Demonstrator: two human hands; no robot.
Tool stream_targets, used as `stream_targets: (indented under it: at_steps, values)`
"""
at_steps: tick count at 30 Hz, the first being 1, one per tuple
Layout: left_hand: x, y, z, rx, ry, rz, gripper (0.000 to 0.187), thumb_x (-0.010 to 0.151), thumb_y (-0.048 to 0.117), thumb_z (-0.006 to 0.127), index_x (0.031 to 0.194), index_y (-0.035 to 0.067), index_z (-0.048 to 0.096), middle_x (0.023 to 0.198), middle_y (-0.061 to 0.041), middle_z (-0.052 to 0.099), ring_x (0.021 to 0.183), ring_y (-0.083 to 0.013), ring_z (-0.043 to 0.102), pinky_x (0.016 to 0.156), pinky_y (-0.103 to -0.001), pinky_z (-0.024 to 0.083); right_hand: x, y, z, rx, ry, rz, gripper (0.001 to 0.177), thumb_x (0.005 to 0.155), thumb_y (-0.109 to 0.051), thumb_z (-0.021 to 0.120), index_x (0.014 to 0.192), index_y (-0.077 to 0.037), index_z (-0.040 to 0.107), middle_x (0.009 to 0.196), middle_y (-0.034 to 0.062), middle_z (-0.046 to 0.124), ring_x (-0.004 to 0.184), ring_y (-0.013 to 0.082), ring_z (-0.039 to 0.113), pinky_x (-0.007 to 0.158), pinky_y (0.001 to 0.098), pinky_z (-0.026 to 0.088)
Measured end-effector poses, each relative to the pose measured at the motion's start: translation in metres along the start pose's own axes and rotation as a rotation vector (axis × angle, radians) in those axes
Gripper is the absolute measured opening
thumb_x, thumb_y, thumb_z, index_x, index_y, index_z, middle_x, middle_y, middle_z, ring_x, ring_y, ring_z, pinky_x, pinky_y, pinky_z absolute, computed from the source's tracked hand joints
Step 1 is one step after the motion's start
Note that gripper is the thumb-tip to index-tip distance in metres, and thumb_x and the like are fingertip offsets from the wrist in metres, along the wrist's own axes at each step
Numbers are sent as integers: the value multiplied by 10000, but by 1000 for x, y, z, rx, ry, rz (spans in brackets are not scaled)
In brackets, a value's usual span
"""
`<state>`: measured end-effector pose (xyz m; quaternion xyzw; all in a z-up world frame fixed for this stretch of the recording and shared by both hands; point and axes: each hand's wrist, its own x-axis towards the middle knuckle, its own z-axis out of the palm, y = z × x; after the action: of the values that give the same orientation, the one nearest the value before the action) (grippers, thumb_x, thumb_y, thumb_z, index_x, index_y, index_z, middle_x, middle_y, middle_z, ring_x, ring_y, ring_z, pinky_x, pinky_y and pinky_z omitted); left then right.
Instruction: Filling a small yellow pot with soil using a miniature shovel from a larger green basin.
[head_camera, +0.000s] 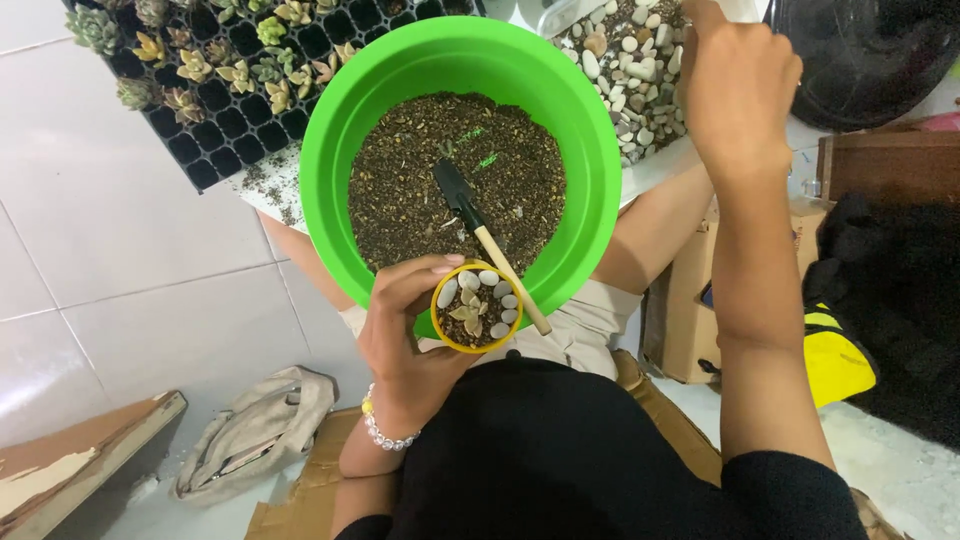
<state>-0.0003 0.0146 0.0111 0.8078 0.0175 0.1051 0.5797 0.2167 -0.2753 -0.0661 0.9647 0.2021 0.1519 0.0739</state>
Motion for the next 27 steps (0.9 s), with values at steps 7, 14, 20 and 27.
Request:
stream_targets:
  at_steps: [7,14,20,27]
  values:
    - [-2,-4,-1,0,7,-10,686,717,41,944,1231,21,490,1286,-164,603,1163,-273,699,990,-351,675,6,-1,33,-168,35,41,134,947,-263,786,1056,-186,781,725,82,700,509,271,655,475,373,507]
    - [0,-4,-1,20,26,8,687,711,39,948,1218,15,485,1268,-168,610,1142,-276,712,956,-335,678,6,7,47,-188,7,71,103,904,-243,764,949,-150,769,727,94,708,529,265,660,495,375,515]
    - [-1,-5,-1,40,23,21,687,704,43,950,1212,14,489,1265,-171,616,1143,-276,711,955,-331,674,10,9,41,-118,12,42,129,883,-256,823,907,-141,772,737,90,700,523,256,645,500,359,501]
    - [1,-4,-1,58,27,57,684,712,46,953,1216,12,492,1257,-173,621,1129,-273,709,966,-337,664,10,11,35,-12,-6,9,157,928,-294,848,940,-141,813,754,98,717,560,282,658,529,386,528]
